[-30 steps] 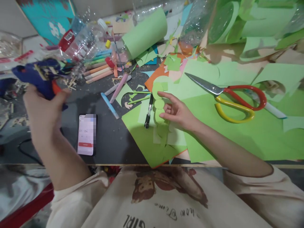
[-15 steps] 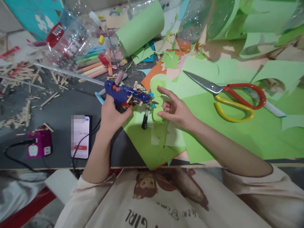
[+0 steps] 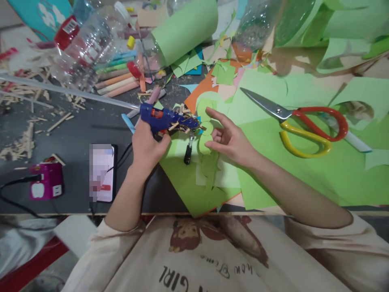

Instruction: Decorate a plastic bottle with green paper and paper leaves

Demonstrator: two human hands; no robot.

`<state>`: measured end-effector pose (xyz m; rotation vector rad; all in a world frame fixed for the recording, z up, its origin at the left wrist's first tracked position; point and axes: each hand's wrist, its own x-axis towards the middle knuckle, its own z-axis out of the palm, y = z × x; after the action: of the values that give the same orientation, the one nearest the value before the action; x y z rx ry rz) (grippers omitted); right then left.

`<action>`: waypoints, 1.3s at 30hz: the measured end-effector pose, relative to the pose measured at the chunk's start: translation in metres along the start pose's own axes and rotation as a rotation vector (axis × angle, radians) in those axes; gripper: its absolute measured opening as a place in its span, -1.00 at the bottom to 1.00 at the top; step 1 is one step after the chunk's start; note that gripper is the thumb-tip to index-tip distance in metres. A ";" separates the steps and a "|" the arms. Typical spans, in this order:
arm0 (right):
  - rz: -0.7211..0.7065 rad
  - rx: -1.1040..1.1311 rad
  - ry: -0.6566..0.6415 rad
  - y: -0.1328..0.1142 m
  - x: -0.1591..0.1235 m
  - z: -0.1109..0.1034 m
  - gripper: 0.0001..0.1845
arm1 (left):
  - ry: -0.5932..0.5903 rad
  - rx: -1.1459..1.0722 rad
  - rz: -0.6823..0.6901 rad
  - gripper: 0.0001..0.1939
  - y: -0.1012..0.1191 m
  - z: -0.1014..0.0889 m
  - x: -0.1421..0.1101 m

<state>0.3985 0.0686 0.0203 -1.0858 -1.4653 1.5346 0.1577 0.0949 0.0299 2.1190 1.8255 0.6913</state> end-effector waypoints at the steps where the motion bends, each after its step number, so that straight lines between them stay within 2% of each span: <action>1: 0.000 -0.002 -0.003 0.000 0.000 0.000 -0.20 | -0.005 0.000 0.007 -0.58 0.000 0.000 0.000; 11: 0.001 0.031 -0.005 -0.002 0.000 0.001 -0.23 | -0.006 0.028 -0.006 -0.57 -0.008 0.004 -0.001; 20: 0.003 0.019 0.004 -0.002 0.000 -0.001 -0.21 | -0.018 0.065 -0.031 -0.58 -0.005 0.001 0.000; 24: -0.024 0.008 0.033 -0.001 0.000 -0.002 -0.21 | 0.025 0.023 -0.035 -0.57 -0.004 0.001 0.001; 30: -0.069 0.003 0.095 0.005 0.000 -0.002 -0.19 | 0.178 -0.033 -0.087 -0.58 -0.004 0.000 -0.001; 39: -0.042 -0.023 0.058 0.001 -0.001 -0.001 -0.17 | 0.031 0.005 -0.020 -0.62 -0.001 0.002 -0.004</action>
<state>0.4000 0.0680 0.0190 -1.0980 -1.4604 1.4487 0.1572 0.0918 0.0269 2.1021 1.8635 0.7200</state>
